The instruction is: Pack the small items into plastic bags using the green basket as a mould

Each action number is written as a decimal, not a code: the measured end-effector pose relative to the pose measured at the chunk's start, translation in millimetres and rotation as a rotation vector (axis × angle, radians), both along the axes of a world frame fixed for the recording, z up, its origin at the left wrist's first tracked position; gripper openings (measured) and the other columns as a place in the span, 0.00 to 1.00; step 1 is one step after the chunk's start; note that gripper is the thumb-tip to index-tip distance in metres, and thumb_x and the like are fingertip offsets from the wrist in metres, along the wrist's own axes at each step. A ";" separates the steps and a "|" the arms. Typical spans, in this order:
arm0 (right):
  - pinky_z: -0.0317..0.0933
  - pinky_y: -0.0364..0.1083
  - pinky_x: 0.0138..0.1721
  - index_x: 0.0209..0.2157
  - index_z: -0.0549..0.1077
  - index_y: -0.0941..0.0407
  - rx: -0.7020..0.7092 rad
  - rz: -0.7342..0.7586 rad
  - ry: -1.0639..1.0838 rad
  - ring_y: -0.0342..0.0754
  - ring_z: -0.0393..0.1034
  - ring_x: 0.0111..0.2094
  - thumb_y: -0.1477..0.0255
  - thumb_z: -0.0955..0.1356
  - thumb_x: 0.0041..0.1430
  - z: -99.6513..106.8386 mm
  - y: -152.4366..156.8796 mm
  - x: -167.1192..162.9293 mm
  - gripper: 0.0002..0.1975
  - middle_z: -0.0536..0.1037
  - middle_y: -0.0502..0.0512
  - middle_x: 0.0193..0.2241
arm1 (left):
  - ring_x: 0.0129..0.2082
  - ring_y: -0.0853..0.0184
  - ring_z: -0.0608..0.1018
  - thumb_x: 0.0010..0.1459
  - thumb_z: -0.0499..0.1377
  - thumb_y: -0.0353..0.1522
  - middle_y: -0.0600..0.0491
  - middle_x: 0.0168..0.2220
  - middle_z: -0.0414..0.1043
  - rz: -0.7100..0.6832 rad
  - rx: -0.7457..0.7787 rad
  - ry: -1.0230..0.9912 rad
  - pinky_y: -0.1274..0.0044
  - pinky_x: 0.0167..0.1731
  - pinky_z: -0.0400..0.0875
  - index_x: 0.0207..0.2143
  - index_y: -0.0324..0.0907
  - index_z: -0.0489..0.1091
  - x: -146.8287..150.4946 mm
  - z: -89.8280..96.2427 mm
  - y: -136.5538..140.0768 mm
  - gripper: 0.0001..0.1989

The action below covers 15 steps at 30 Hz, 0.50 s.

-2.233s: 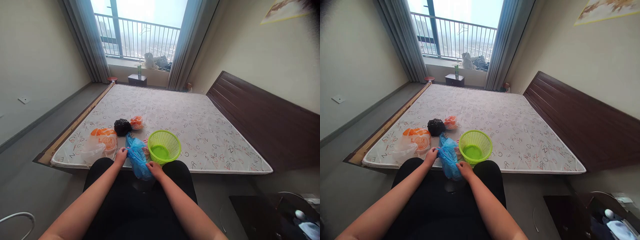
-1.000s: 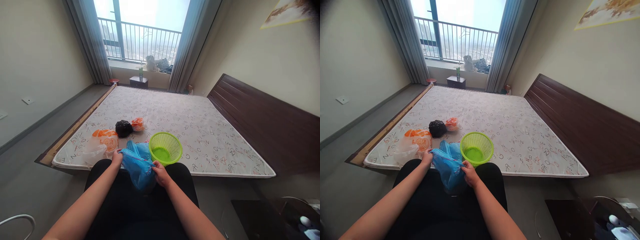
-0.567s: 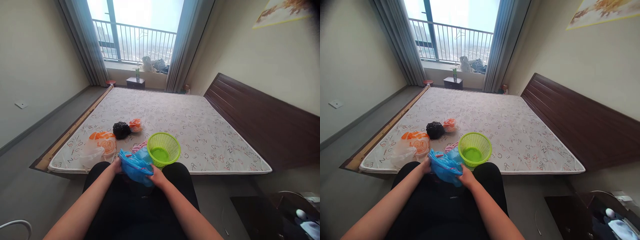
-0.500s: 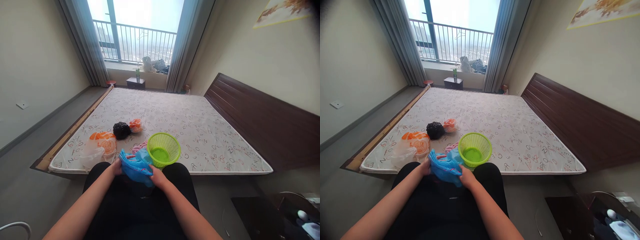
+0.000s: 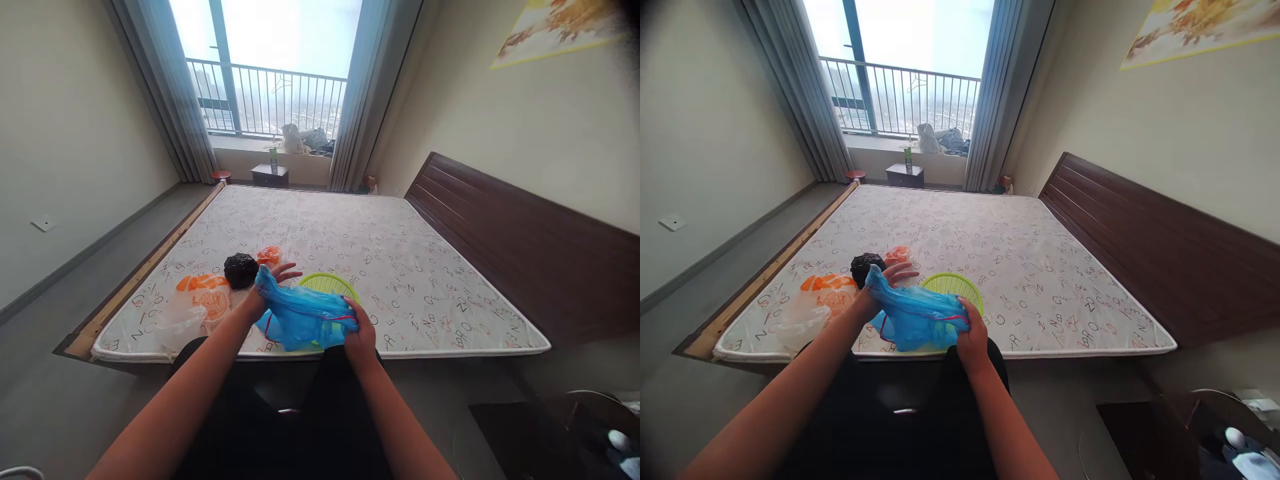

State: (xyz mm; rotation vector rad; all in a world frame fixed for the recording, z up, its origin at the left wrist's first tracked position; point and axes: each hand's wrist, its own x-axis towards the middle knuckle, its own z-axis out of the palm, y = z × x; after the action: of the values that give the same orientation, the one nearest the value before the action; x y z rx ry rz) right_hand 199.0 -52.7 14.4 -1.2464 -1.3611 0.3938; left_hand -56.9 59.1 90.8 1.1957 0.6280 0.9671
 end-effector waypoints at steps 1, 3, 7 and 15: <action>0.62 0.57 0.63 0.58 0.72 0.51 0.041 -0.081 0.004 0.54 0.68 0.60 0.78 0.62 0.59 2.7 3.5 10.3 0.26 0.76 0.55 0.57 | 0.39 0.60 0.80 0.61 0.60 0.49 0.40 0.56 0.75 0.107 0.081 0.024 0.74 0.36 0.73 0.58 0.40 0.72 9.2 0.9 2.6 0.29; 0.60 0.58 0.64 0.58 0.71 0.53 0.126 -0.208 0.011 0.54 0.67 0.62 0.77 0.61 0.60 5.5 8.0 27.4 0.26 0.74 0.56 0.59 | 0.41 0.60 0.79 0.60 0.61 0.47 0.43 0.51 0.78 0.295 0.200 0.045 0.73 0.38 0.73 0.51 0.38 0.76 25.5 -2.8 5.7 0.25; 0.59 0.59 0.63 0.59 0.71 0.56 0.008 -0.332 0.063 0.57 0.65 0.62 0.72 0.61 0.59 -2.3 13.1 45.4 0.26 0.73 0.59 0.60 | 0.34 0.61 0.78 0.58 0.60 0.47 0.49 0.33 0.78 0.556 0.145 0.078 0.72 0.35 0.74 0.36 0.39 0.76 50.7 -34.1 7.8 0.20; 0.67 0.57 0.51 0.41 0.81 0.57 -0.689 0.169 -0.026 0.61 0.76 0.45 0.65 0.63 0.58 -31.9 24.8 33.6 0.18 0.83 0.59 0.40 | 0.49 0.50 0.77 0.67 0.48 0.49 0.41 0.40 0.79 0.278 0.235 0.694 0.62 0.54 0.68 0.40 0.38 0.76 85.4 -93.8 2.2 0.26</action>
State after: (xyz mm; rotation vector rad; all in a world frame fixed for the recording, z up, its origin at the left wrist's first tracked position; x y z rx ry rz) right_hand 232.7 -27.9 -17.5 -1.6932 -1.4055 1.0292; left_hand 28.5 61.3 -2.9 1.7022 1.2811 0.8589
